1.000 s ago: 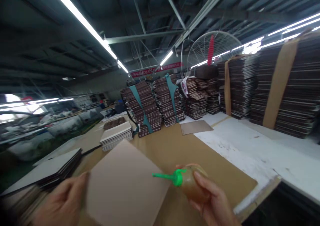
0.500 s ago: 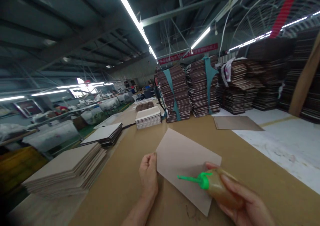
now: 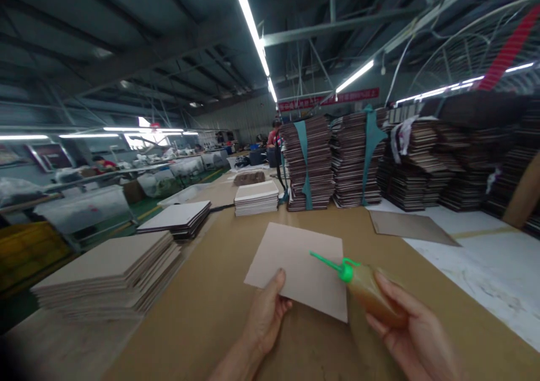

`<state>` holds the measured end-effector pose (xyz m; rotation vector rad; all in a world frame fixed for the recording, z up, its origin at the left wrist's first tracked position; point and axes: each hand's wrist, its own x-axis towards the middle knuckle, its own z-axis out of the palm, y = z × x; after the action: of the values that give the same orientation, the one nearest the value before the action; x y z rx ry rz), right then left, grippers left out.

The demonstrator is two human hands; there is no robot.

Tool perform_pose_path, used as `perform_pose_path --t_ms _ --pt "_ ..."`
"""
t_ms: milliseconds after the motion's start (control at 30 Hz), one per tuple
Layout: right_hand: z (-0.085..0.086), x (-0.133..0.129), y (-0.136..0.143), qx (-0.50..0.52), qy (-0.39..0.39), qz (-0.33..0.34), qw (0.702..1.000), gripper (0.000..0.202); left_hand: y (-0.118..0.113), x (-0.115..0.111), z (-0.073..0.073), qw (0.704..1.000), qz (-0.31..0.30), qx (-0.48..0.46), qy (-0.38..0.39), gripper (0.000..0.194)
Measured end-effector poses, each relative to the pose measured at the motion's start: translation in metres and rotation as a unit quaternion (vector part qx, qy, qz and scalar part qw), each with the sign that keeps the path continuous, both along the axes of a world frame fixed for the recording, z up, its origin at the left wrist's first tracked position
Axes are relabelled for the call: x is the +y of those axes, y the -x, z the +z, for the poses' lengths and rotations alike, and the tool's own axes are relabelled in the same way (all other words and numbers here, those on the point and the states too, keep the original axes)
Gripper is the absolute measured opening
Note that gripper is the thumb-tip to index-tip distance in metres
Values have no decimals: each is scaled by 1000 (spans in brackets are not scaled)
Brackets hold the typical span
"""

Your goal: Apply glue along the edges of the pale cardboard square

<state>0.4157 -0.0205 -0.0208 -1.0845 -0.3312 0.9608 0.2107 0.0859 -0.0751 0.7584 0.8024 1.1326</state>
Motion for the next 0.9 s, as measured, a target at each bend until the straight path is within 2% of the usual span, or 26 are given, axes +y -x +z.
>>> perform_pose_path --t_ms 67,133,233,300,400,500,633,900 --pt "9 2 2 79 40 -8 996 48 -1 1 0 1000 3 -12 5 54" --pt "18 7 6 74 52 14 996 55 -4 -2 1 1000 -9 -25 0 54" --pt "27 19 13 -76 28 100 992 60 -10 -9 3 999 -34 -36 -13 55" --pt "29 29 19 -202 9 136 970 67 -12 -12 6 998 -47 -35 -23 54" --pt "31 42 28 -348 17 112 930 72 -13 -14 8 997 -59 -25 -43 51" --pt "33 48 36 -450 5 81 889 63 -14 -15 10 996 -65 -14 -59 46" --pt "31 49 40 -542 -64 78 834 48 -15 -16 11 995 -68 -7 -69 48" --pt "23 44 41 -605 -139 84 779 34 -13 -17 17 992 -83 -5 -96 42"
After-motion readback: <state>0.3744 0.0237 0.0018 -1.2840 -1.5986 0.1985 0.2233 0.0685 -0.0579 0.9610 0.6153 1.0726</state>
